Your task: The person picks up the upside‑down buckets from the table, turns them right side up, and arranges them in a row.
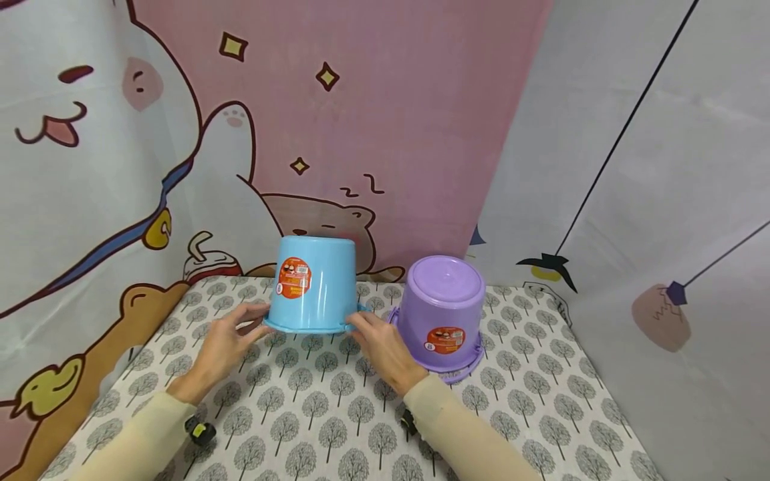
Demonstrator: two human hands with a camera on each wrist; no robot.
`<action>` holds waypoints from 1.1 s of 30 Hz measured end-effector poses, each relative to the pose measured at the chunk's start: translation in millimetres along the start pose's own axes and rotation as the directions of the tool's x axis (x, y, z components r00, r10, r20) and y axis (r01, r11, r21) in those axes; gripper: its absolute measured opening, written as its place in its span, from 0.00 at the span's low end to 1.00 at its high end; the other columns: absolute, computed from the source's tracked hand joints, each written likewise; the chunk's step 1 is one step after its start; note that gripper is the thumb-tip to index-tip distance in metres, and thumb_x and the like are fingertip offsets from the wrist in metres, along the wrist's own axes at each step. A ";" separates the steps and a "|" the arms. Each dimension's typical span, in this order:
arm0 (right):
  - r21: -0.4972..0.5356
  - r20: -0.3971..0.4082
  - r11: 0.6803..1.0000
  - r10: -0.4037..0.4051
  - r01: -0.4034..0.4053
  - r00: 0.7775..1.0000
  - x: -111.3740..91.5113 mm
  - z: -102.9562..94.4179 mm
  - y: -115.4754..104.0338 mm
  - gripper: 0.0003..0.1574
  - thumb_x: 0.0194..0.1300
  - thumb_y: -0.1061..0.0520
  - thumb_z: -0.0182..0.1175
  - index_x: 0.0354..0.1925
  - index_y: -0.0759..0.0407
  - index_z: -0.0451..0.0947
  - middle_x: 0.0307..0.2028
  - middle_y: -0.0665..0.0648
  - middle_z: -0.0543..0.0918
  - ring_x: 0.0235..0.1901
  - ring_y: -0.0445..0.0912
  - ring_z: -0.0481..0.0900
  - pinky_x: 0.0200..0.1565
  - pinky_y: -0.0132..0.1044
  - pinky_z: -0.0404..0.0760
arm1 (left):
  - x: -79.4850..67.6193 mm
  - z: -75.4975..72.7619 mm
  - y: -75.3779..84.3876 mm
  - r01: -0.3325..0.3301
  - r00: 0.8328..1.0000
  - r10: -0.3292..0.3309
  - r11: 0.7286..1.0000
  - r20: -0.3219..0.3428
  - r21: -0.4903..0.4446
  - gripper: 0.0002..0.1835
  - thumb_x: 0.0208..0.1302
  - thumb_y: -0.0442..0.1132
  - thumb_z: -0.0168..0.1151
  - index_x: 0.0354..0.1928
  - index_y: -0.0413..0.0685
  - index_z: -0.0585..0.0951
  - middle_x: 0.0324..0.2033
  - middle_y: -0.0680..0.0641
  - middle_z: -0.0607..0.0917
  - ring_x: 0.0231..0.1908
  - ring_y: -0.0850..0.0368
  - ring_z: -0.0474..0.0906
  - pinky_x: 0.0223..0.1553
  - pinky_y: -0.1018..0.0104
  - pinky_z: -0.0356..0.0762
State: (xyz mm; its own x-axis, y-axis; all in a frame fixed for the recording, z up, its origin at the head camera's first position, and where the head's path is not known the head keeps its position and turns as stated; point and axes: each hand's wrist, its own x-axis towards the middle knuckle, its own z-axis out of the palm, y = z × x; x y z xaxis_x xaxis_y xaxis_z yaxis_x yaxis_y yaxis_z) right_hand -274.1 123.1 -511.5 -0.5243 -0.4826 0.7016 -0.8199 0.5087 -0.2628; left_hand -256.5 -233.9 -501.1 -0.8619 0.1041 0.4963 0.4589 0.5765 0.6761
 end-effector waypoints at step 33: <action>0.126 -0.167 0.992 0.040 -0.019 0.985 30.2 -53.0 -15.1 0.17 0.74 0.66 0.78 0.58 0.61 0.89 0.49 0.58 0.94 0.44 0.49 0.97 0.51 0.27 0.96 | 21.8 -14.4 41.7 -0.260 0.915 0.254 0.965 -0.313 0.023 0.16 0.67 0.22 0.81 0.54 0.41 0.95 0.50 0.40 0.99 0.48 0.51 0.99 0.53 0.77 0.93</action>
State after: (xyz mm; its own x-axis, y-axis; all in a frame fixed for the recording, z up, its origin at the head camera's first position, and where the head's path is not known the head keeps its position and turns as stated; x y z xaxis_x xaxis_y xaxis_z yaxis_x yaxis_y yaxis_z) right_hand -265.3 138.6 -451.3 -0.5109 -0.3357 0.7914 -0.8322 0.4241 -0.3574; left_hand -253.1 -219.3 -454.3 -0.6049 -0.0121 0.7962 0.6618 0.5484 0.5111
